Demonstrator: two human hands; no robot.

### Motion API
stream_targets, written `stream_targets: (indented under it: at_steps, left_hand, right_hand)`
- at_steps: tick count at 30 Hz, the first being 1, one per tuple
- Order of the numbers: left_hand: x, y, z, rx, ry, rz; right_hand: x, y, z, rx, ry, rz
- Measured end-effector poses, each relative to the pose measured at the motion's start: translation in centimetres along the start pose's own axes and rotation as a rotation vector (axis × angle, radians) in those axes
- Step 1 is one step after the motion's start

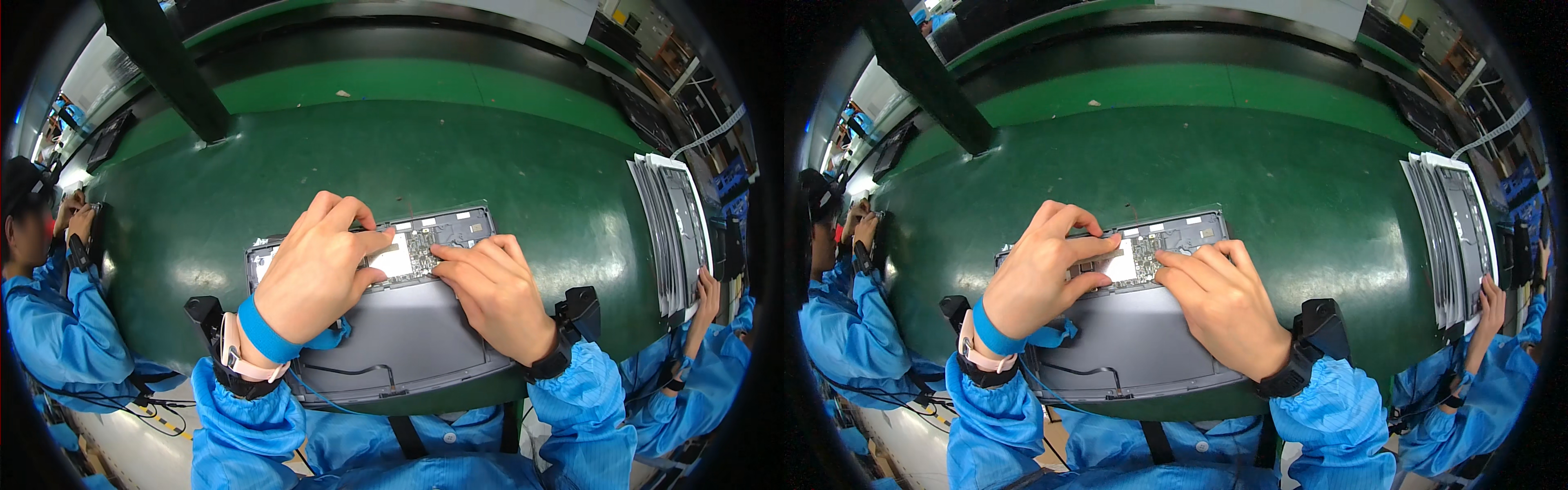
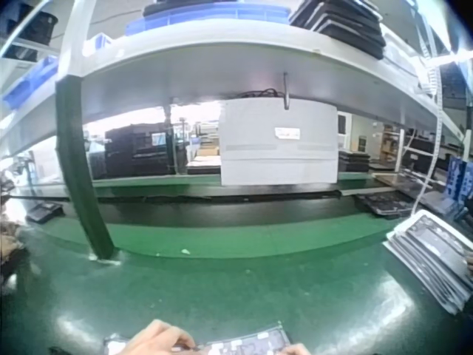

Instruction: Connecting a motherboard component inside an electronic device chassis on an assembly line.

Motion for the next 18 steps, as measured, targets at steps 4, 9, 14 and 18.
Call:
stream_targets:
  at_steps: [4, 9, 14, 18]
  left_hand:
    - [-0.4, 0.0, 0.0, -0.001, -0.019, -0.02]
    - [-2.3, -2.6, 0.0, -0.021, -0.068, -0.231]
    - [-5.3, -4.1, -1.2, -0.033, -0.236, -0.395]
    - [-6.0, -3.7, -2.3, -0.031, -0.194, -0.221]
  right_hand:
    - [-0.1, 0.0, 0.0, 0.006, -0.014, -0.008]
    - [-0.5, -0.1, 0.4, 0.023, 0.007, -0.026]
    - [-0.5, -0.2, 0.0, 0.022, 0.006, -0.01]
    - [-0.8, -0.4, 0.2, 0.015, 0.024, -0.009]
Point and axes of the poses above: each hand's wrist, its own z-axis towards the middle knuckle, its own y-axis out of the palm, x = y × z, the point moved 3 cm from there along z, towards the middle knuckle, and after that the axes turned 8 degrees about -y, right-handed, at the moved point
